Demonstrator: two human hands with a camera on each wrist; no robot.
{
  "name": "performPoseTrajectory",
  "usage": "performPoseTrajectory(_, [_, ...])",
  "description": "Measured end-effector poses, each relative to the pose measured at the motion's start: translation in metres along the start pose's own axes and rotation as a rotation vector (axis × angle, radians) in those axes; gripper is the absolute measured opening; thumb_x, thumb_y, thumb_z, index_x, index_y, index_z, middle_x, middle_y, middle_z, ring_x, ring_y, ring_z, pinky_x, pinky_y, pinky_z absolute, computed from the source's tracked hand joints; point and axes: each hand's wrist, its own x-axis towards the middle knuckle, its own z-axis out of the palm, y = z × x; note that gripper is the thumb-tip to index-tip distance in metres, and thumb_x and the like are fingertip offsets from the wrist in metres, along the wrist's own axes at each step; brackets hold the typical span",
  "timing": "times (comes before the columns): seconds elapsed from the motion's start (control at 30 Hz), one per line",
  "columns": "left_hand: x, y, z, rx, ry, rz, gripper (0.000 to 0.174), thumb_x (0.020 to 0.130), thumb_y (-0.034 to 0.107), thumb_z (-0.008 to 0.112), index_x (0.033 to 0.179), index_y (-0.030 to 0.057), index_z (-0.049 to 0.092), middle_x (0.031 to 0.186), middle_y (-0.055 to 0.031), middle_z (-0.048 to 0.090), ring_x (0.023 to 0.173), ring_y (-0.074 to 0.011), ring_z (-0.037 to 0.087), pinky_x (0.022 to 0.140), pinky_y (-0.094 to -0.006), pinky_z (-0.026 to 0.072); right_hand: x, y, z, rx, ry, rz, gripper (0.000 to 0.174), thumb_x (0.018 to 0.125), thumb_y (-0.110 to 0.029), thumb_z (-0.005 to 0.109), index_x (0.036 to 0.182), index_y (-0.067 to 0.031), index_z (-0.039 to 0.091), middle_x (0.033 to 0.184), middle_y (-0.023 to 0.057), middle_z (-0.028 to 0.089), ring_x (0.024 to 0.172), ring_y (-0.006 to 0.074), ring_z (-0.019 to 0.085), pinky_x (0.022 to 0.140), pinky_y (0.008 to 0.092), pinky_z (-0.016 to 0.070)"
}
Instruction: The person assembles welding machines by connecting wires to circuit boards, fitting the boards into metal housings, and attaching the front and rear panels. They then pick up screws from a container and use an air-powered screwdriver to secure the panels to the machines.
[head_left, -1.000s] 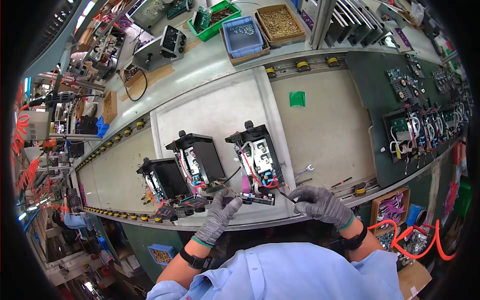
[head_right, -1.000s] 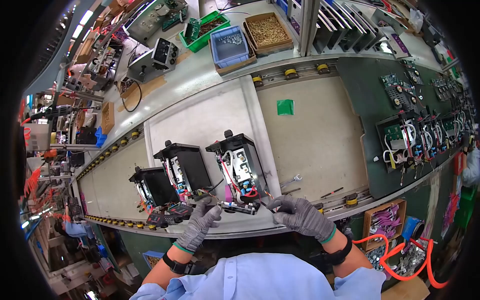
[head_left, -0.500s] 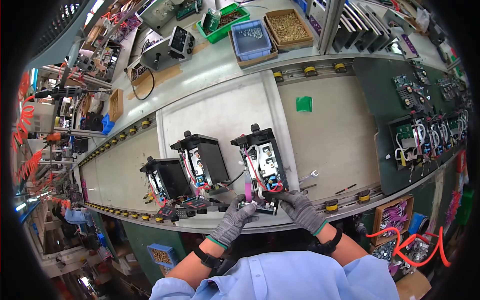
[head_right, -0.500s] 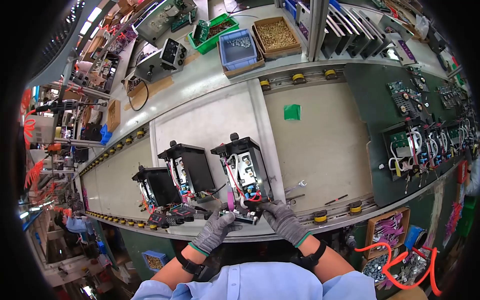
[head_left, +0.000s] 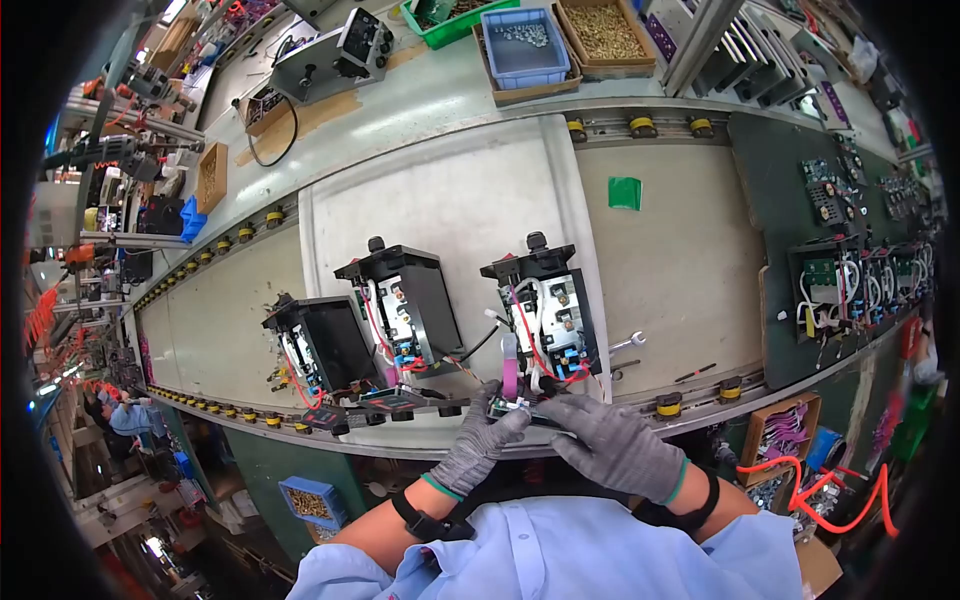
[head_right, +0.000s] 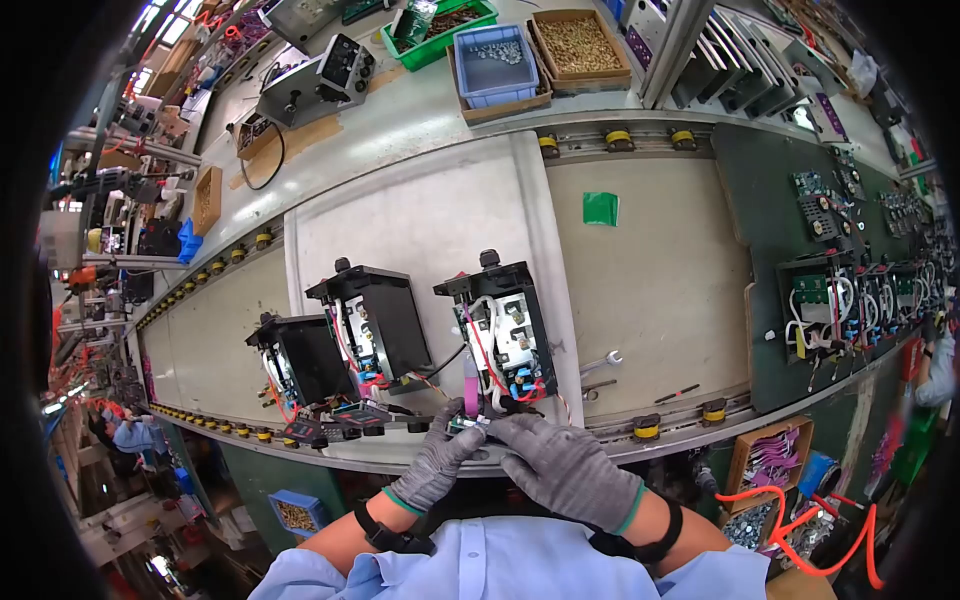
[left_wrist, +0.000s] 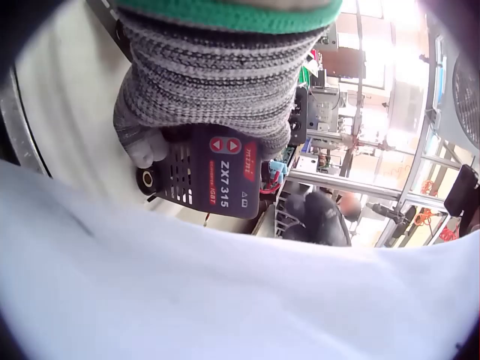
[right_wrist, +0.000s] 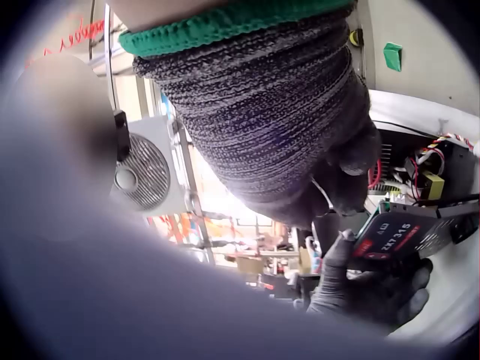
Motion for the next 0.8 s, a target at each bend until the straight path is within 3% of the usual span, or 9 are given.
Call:
performPoseTrajectory(0.1, [0.003,0.002,-0.003,0.057,-0.027,0.001,0.091,0.083,0.038,0.084,0.147,0.0003,0.031,0.120,-0.0108,0.059,0.103,-0.0168,0.063,0.078,-0.0299,0.0573,0.025,0.011,0.018,-0.100,-0.205,0.169,0.056,0.094,-0.035,0.064,0.142,-0.0070,0.050,0.117,0.0223,0.066,0.106,0.0413,0.065,0.094,0.0485,0.0525])
performPoseTrajectory(0.17, [0.004,0.006,-0.004,0.041,-0.049,0.000,0.085,0.084,0.035,0.084,0.143,-0.0001,0.034,0.117,-0.0104,0.060,0.105,-0.0166,0.062,0.085,-0.0317,0.0562,0.039,0.021,0.023,-0.118,-0.322,0.261,0.065,0.093,-0.043,0.066,0.142,-0.0041,0.050,0.122,0.0235,0.066,0.112,0.0414,0.064,0.099,0.0468,0.0505])
performPoseTrajectory(0.27, [0.007,0.003,-0.004,0.059,-0.070,0.090,0.081,0.084,0.031,0.084,0.139,-0.0027,0.036,0.119,-0.0128,0.060,0.111,-0.0196,0.059,0.102,-0.0350,0.0477,0.052,0.041,0.033,0.085,-0.479,0.360,0.077,0.083,-0.048,0.078,0.139,-0.0015,0.055,0.126,0.0201,0.067,0.117,0.0308,0.065,0.101,0.0398,0.0503])
performPoseTrajectory(0.3, [0.009,0.000,-0.005,0.039,-0.071,0.099,0.081,0.084,0.031,0.084,0.139,-0.0027,0.036,0.119,-0.0128,0.060,0.111,-0.0196,0.059,0.102,-0.0350,0.0477,0.052,0.042,0.034,0.065,-0.486,0.364,0.077,0.083,-0.048,0.078,0.139,-0.0015,0.055,0.126,0.0201,0.067,0.117,0.0308,0.065,0.101,0.0398,0.0503])
performPoseTrajectory(0.37, [0.015,-0.009,-0.007,0.098,-0.050,0.157,0.079,0.082,0.042,0.083,0.138,0.0020,0.043,0.106,-0.0064,0.061,0.088,-0.0121,0.059,0.071,-0.0278,0.0536,0.047,0.042,0.032,0.172,-0.385,0.295,0.076,0.079,-0.049,0.079,0.135,-0.0013,0.059,0.117,0.0171,0.071,0.108,0.0249,0.069,0.096,0.0357,0.0514])
performPoseTrajectory(0.4, [0.015,-0.004,-0.007,0.152,-0.056,0.128,0.076,0.082,0.043,0.083,0.135,0.0028,0.045,0.104,-0.0063,0.061,0.085,-0.0106,0.057,0.068,-0.0270,0.0522,0.045,0.034,0.025,0.280,-0.360,0.339,0.070,0.078,-0.041,0.083,0.132,-0.0005,0.062,0.120,0.0146,0.070,0.109,0.0215,0.066,0.096,0.0358,0.0519])
performPoseTrajectory(0.57, [0.029,-0.021,-0.008,0.189,-0.031,0.104,0.082,0.079,0.045,0.085,0.136,0.0042,0.043,0.104,-0.0062,0.059,0.081,-0.0108,0.056,0.064,-0.0272,0.0513,0.020,0.032,0.023,0.688,-0.185,0.359,0.056,0.085,-0.027,0.081,0.132,-0.0023,0.063,0.130,0.0101,0.064,0.115,0.0180,0.061,0.094,0.0349,0.0535])
performPoseTrajectory(0.63, [0.030,-0.023,-0.006,0.198,0.000,0.092,0.084,0.078,0.046,0.086,0.137,0.0047,0.042,0.103,-0.0061,0.058,0.080,-0.0111,0.056,0.063,-0.0272,0.0510,0.006,0.035,0.031,0.817,-0.051,0.312,0.052,0.086,-0.023,0.080,0.131,-0.0023,0.064,0.131,0.0086,0.061,0.106,0.0149,0.063,0.090,0.0320,0.0543])
performPoseTrajectory(0.8, [0.031,-0.019,-0.004,0.171,0.005,0.033,0.091,0.076,0.047,0.087,0.140,0.0058,0.038,0.106,-0.0064,0.057,0.081,-0.0135,0.058,0.064,-0.0288,0.0523,-0.014,0.020,0.026,0.678,0.115,0.190,0.049,0.084,-0.015,0.079,0.129,-0.0040,0.065,0.133,0.0082,0.057,0.089,0.0106,0.062,0.079,0.0293,0.0540])
